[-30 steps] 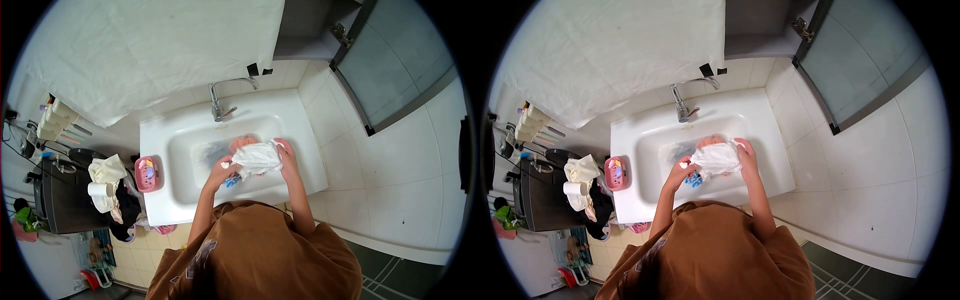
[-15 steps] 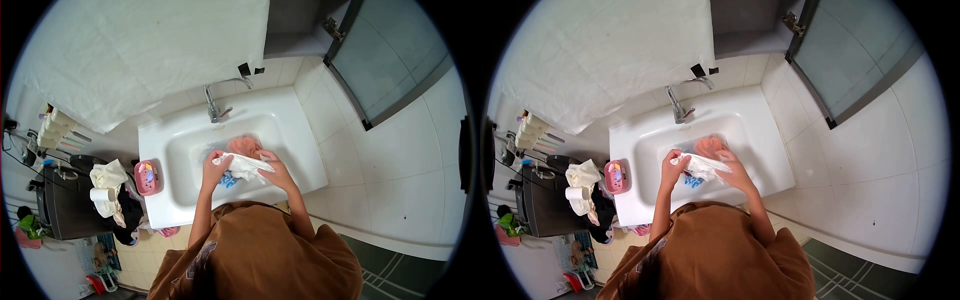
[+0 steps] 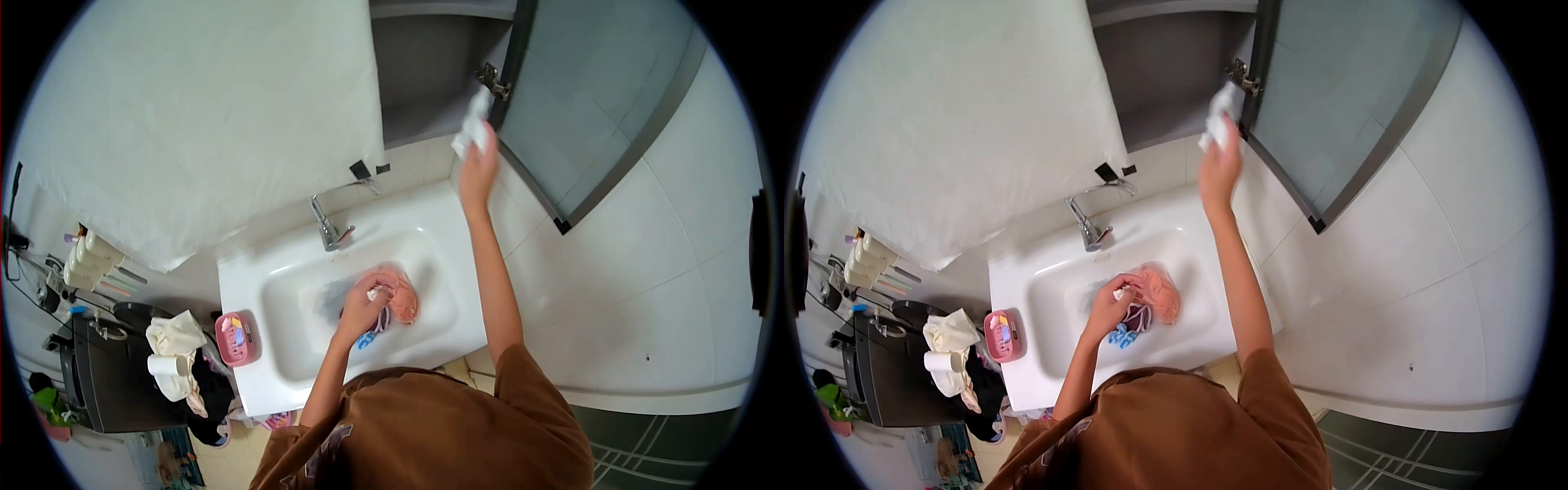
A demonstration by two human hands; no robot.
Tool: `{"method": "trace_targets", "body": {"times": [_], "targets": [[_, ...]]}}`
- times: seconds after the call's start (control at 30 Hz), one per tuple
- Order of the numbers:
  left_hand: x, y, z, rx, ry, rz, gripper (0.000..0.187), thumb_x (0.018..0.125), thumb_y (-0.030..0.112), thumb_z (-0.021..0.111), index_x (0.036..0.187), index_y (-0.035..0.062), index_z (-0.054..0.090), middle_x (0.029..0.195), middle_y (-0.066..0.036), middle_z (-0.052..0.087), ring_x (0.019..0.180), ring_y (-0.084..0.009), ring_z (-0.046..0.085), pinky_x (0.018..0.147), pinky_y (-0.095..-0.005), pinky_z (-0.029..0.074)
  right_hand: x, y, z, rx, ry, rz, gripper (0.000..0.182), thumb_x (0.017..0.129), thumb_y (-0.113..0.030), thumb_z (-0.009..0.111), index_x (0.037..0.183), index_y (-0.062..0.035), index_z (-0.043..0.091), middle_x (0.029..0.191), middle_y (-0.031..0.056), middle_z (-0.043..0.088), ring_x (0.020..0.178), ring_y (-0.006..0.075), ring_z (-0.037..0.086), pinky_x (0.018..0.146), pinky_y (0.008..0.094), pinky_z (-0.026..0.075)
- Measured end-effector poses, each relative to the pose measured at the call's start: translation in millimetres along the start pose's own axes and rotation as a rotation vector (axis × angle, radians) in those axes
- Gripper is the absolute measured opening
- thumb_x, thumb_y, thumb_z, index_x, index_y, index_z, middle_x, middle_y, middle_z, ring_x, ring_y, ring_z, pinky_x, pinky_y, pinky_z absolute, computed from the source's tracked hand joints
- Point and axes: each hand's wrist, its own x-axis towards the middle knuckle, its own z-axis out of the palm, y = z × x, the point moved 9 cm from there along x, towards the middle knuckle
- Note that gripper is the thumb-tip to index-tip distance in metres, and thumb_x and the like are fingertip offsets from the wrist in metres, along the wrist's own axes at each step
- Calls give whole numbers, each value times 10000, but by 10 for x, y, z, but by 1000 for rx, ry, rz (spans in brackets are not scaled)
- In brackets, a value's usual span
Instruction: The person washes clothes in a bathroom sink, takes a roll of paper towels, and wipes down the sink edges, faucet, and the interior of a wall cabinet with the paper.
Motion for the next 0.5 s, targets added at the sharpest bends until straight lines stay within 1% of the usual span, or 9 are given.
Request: {"method": "trace_targets", "body": {"times": [0.03,0.1,0.17,0.23,0.3,0.37,0.43,0.47,0.5], "targets": [[49,96,86,-9,-39,-9,161,758,36,466,881,9,566,786,-64,570,753,-118,550,691,-239,438,141,-55,231,-127,-51,-163,339,777,4,416,1114,-4,452,1104,153,503,1042,306,460,896,363,351],[140,114,210,-75,-59,9,159,757,40,476,883,9,568,790,-63,576,763,-121,550,695,-240,432,257,263,855,-121,-284,-236,293,754,-27,446,1039,-16,513,1078,159,522,1040,323,456,896,389,346],[199,222,341,111,-122,105,156,769,24,471,888,7,571,798,-56,580,773,-118,548,716,-240,430,-43,267,1489,-644,-626,-541,266,746,-96,463,986,-39,561,1055,138,541,1025,300,472,886,393,349],[224,296,430,137,-149,146,159,766,26,485,900,12,571,807,-60,594,782,-137,558,719,-236,429,-216,106,1644,-544,-599,-643,266,742,-171,476,959,-61,584,1049,133,545,1003,279,489,871,385,354],[233,355,522,22,-168,73,182,741,40,508,912,20,568,812,-75,598,787,-155,565,714,-249,427,-205,34,1525,-476,-616,-639,268,746,-176,471,960,-60,583,1047,133,546,1002,280,487,874,389,349],[335,358,556,55,-171,87,203,720,35,519,917,12,564,820,-107,594,798,-202,572,713,-262,432,-114,105,1432,-407,-637,-628,271,750,-181,466,961,-58,582,1045,133,547,1002,282,485,877,392,343],[466,467,499,357,-61,186,211,722,10,506,925,-2,561,853,-132,586,802,-246,573,736,-275,438,27,308,1284,-704,-620,-681,283,743,-192,477,970,-58,579,1040,132,549,1021,263,472,888,390,333],[526,616,521,410,-92,192,305,691,-17,512,996,-12,521,955,-161,551,886,-296,538,783,-306,427,90,393,1180,-702,-622,-681,283,743,-192,477,970,-58,579,1040,132,549,1021,263,472,888,390,333],[611,707,539,410,-88,191,305,691,-17,512,996,-12,521,955,-161,551,886,-296,538,783,-306,427,261,514,996,-755,-509,-584,292,737,-191,474,976,-57,576,1040,129,550,1019,265,471,878,386,336]]}}
